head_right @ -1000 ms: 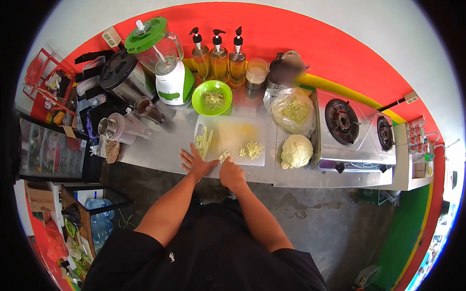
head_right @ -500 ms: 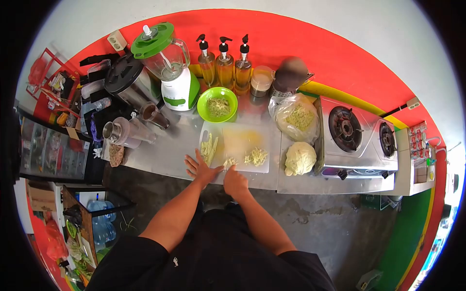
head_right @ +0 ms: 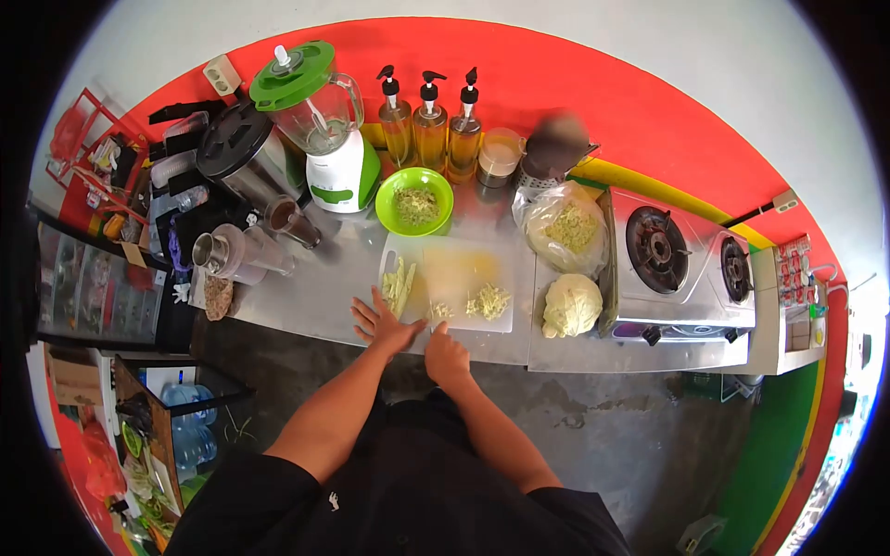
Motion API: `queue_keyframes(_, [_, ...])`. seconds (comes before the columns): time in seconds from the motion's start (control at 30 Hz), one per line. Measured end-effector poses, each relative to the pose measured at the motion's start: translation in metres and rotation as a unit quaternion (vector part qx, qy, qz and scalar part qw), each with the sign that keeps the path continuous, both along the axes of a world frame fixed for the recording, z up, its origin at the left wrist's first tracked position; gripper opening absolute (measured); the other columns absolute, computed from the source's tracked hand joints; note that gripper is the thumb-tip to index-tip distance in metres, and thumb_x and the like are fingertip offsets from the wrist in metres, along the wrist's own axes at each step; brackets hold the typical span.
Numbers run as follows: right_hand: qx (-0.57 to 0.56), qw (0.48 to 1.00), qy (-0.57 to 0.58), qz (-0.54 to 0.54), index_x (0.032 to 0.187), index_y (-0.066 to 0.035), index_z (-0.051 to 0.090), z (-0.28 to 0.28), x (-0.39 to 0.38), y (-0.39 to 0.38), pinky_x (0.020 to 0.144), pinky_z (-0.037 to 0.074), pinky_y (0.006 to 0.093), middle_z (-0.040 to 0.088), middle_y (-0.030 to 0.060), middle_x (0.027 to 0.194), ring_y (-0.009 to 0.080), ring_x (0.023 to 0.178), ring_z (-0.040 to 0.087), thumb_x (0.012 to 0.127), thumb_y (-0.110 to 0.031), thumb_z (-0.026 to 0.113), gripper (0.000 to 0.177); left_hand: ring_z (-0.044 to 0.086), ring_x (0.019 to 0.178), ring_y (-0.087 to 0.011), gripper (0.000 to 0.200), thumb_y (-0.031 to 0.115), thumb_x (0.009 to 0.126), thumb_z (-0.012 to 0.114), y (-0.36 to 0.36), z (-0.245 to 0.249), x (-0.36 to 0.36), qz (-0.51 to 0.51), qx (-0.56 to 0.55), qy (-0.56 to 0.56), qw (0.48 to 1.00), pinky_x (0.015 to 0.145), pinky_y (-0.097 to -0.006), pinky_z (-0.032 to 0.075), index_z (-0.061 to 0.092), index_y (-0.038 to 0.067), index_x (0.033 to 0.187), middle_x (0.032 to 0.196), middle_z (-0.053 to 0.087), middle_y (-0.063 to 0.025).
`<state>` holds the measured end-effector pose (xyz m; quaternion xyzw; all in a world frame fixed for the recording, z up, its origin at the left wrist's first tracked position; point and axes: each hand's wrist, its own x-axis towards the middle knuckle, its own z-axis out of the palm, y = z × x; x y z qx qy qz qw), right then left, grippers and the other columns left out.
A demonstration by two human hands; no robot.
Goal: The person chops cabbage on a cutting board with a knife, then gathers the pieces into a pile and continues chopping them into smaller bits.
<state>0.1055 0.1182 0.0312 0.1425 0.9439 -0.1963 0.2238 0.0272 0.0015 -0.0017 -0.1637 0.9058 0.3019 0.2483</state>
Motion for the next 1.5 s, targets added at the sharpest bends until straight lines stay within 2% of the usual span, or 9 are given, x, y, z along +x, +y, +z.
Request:
queue_keyframes(0.17, [-0.027,1.0,-0.007,0.0,0.132,0.01,0.039,-0.001,-0.031,0.01,0.085,0.057,0.048,0.071,0.0272,0.102,0.0413,0.096,0.071,0.094,-0.016,0.054,0.048,-0.035,0.146,-0.0383,0.147,0.058,0.062,0.088,-0.001,-0.007,0.003,-0.001,0.004,0.014,1.0,0.114,-0.0617,-0.014,-0.017,0.021,0.159,0.157,-0.036,-0.0264])
queue_keyframes(0.37, [-0.019,0.999,-0.024,-0.019,0.13,0.009,0.041,-0.008,-0.004,-0.004,0.085,0.057,0.0484,0.071,0.0276,0.102,0.0417,0.096,0.071,0.094,-0.014,0.053,0.045,-0.036,0.146,-0.0381,0.147,0.057,0.063,0.089,0.0,0.0,0.001,0.007,0.01,0.005,1.0,0.114,-0.0622,-0.014,-0.017,0.022,0.159,0.156,-0.037,-0.0263])
queue_keyframes(0.5, [-0.024,0.999,-0.009,-0.02,0.129,0.009,0.041,-0.011,-0.023,0.002,0.086,0.056,0.0486,0.07,0.028,0.104,0.0423,0.098,0.07,0.094,-0.014,0.053,0.044,-0.037,0.145,-0.0384,0.147,0.057,0.064,0.088,0.0,-0.001,0.001,-0.001,0.001,-0.002,1.0,0.114,-0.062,-0.014,-0.019,0.022,0.158,0.156,-0.038,-0.0266])
queue_keyframes(0.57, [-0.055,0.998,0.006,-0.023,0.122,0.008,0.041,-0.009,-0.027,0.008,0.088,0.053,0.0551,0.068,0.0318,0.101,0.0479,0.098,0.068,0.092,-0.019,0.056,0.043,-0.037,0.145,-0.0386,0.147,0.057,0.064,0.088,0.0,-0.001,0.001,-0.007,-0.002,-0.002,1.0,0.114,-0.0618,-0.014,-0.019,0.022,0.158,0.156,-0.037,-0.0268])
queue_keyframes(0.7, [-0.047,0.999,-0.018,-0.016,0.124,0.008,0.041,-0.002,-0.01,0.0,0.088,0.053,0.0549,0.068,0.0324,0.103,0.0488,0.1,0.067,0.092,-0.019,0.056,0.044,-0.036,0.145,-0.039,0.146,0.057,0.065,0.088,-0.001,0.0,0.0,-0.008,-0.001,-0.003,1.0,0.114,-0.0618,-0.014,-0.018,0.021,0.159,0.156,-0.037,-0.0274])
queue_keyframes(0.77, [-0.034,0.999,-0.036,-0.016,0.132,0.01,0.038,0.0,-0.009,-0.005,0.086,0.056,0.0498,0.07,0.0283,0.104,0.0432,0.098,0.07,0.094,-0.015,0.054,0.049,-0.036,0.145,-0.039,0.146,0.057,0.065,0.087,0.0,0.0,0.0,-0.008,-0.001,-0.003,1.0,0.114,-0.0619,-0.014,-0.018,0.021,0.159,0.156,-0.037,-0.0275])
queue_keyframes(1.07, [-0.055,0.998,-0.013,-0.03,0.123,0.008,0.042,0.002,-0.01,-0.001,0.091,0.052,0.0548,0.067,0.033,0.107,0.0488,0.102,0.066,0.093,-0.021,0.057,0.044,-0.035,0.146,-0.0387,0.144,0.055,0.065,0.087,-0.002,0.001,0.001,-0.002,0.005,0.008,1.0,0.115,-0.0612,-0.014,-0.017,0.02,0.159,0.157,-0.036,-0.0273])
queue_keyframes(1.17, [-0.033,0.999,-0.031,-0.019,0.121,0.006,0.043,0.002,-0.008,-0.007,0.089,0.054,0.0512,0.069,0.0289,0.105,0.044,0.101,0.069,0.094,-0.014,0.052,0.034,-0.035,0.146,-0.0388,0.145,0.056,0.065,0.087,-0.002,0.002,0.0,-0.004,0.008,0.004,1.0,0.114,-0.0611,-0.014,-0.017,0.02,0.159,0.157,-0.036,-0.0272])
queue_keyframes(1.5, [-0.035,0.999,-0.029,-0.006,0.128,0.009,0.041,-0.006,-0.007,-0.001,0.089,0.054,0.0513,0.07,0.0287,0.105,0.045,0.1,0.069,0.094,-0.015,0.054,0.044,-0.036,0.146,-0.0389,0.146,0.057,0.063,0.087,-0.002,-0.003,0.002,0.003,0.019,0.02,1.0,0.114,-0.062,-0.015,-0.016,0.019,0.159,0.157,-0.035,-0.0271])
